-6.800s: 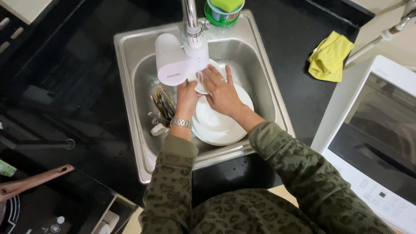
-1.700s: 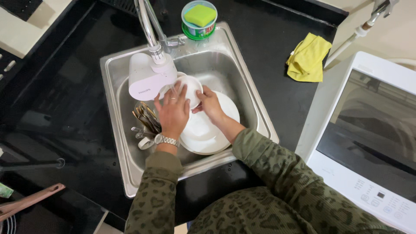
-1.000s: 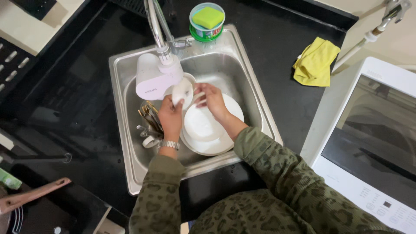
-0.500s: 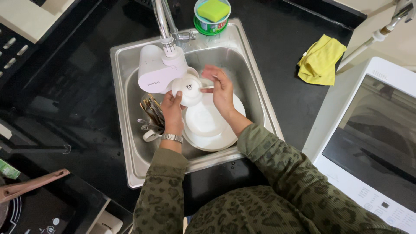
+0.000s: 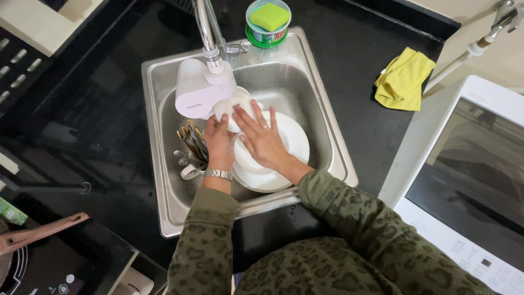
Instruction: The person washes a small bowl and a white plate using a green sponge in a kitchen sink, then rinses them under running water.
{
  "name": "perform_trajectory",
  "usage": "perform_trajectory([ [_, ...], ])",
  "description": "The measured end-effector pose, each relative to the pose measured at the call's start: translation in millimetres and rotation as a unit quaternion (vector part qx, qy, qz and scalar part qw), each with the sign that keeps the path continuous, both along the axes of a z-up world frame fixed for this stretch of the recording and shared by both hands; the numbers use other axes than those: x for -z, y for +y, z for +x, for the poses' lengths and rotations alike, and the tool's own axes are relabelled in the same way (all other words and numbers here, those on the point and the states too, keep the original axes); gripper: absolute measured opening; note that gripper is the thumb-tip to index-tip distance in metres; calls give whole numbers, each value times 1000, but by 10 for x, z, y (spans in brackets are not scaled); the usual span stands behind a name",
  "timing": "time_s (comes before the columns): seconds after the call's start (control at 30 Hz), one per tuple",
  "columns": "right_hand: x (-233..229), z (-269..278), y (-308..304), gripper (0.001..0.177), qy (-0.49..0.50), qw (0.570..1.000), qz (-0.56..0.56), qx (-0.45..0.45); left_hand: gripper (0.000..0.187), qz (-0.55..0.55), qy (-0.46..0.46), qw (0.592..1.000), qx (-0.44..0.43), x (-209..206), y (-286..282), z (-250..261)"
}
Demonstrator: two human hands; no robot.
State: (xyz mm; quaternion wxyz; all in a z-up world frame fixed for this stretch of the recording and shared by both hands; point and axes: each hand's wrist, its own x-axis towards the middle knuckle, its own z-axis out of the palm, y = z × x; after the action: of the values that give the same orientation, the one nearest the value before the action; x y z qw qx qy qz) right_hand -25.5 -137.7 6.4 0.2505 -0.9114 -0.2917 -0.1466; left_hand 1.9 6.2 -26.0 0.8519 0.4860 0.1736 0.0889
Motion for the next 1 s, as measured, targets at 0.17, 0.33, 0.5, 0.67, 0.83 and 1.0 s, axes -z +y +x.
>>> perform_trajectory([
  [0.17,-30,126,-60,55,-6,998,-38,41,25,1,16,1000,5,161,-1,30],
  [0.33,-21,61,5,57,-1,999,-35,-10,24,-7,-8,1000,-9,331,-3,37],
  [0.5,290,129,-164,51,123,960,218,128,21,4,36,999,22,14,58,-77],
  [0.67,561,415,-201,50,394,732,545,108,35,-29,84,995,46,-85,5,-50],
  [0.83,498,534,-169,36,437,660,607,65,57,30,111,991,61,-111,-32,65],
  [1.0,556,523,-101,25,438,654,616,23,72,245,116,962,39,3,87,233],
])
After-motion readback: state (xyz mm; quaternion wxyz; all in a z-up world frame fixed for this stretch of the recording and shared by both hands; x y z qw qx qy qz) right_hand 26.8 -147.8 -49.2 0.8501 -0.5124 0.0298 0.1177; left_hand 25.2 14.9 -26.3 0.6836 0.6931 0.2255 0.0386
